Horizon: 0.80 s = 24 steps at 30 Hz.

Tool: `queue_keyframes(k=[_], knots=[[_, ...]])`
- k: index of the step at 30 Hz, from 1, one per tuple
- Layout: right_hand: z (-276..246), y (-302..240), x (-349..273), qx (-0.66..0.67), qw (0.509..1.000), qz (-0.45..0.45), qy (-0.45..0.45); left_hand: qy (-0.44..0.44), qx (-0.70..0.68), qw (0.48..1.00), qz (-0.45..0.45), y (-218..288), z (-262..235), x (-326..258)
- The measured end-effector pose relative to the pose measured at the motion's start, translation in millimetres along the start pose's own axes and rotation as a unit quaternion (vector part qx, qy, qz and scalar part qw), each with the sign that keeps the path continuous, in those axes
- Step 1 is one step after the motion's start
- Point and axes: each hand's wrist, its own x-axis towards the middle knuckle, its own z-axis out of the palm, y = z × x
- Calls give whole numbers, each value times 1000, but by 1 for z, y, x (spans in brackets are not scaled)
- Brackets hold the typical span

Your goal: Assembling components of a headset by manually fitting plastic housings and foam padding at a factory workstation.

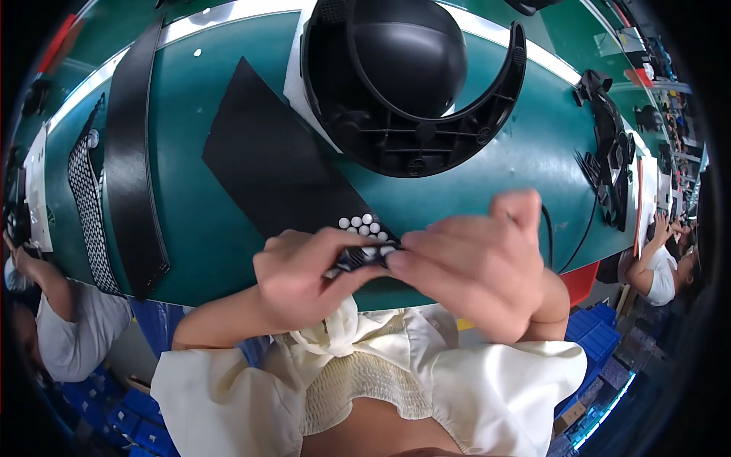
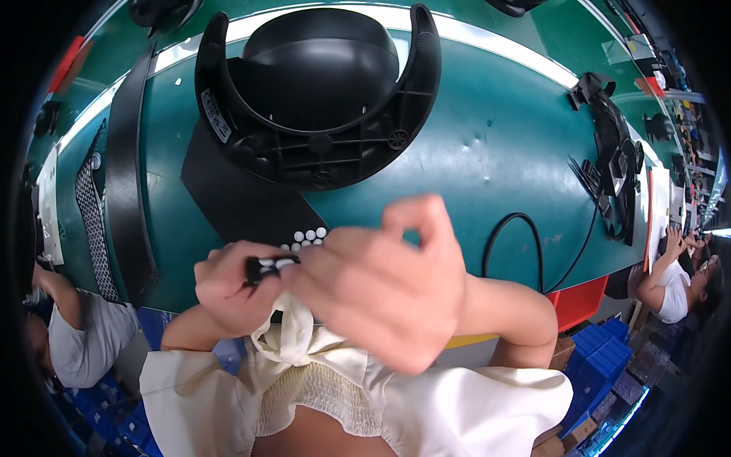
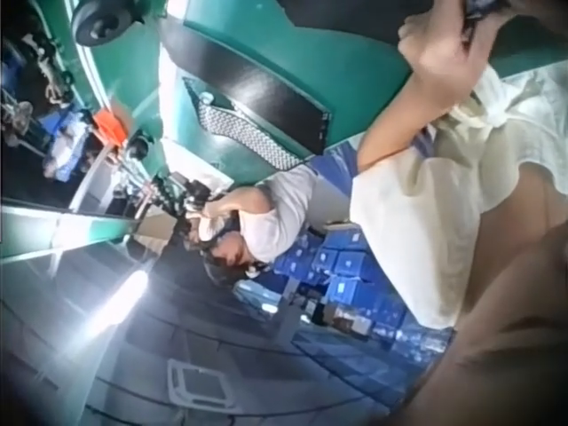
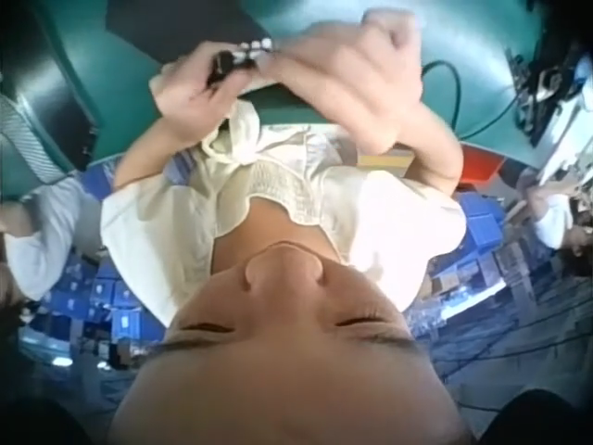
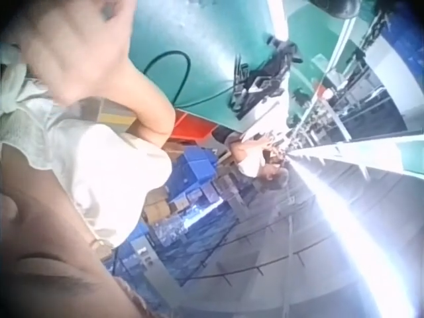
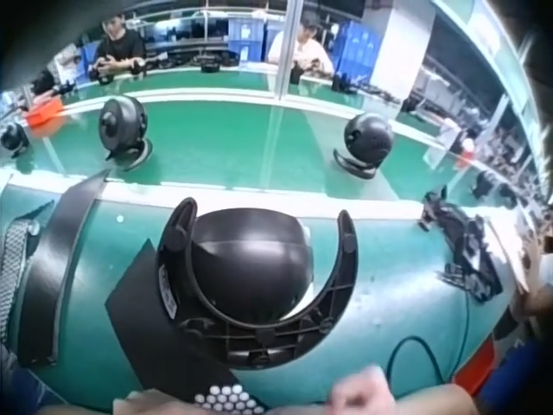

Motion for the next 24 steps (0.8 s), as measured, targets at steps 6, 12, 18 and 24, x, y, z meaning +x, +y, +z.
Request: queue_keyframes(k=[6,12,18,24], knots=[[-7,11,-5,284,939,185,66,32,1,997,-64,-2,0,-2],[-8,3,0,218,960,173,4,65,-41,994,83,-8,8,5],[-5,7,-20,176,983,-47,-9,14,-172,971,-167,-3,4,4],[-11,47,-20,276,889,314,189,-71,-447,891,-29,-26,18,14]])
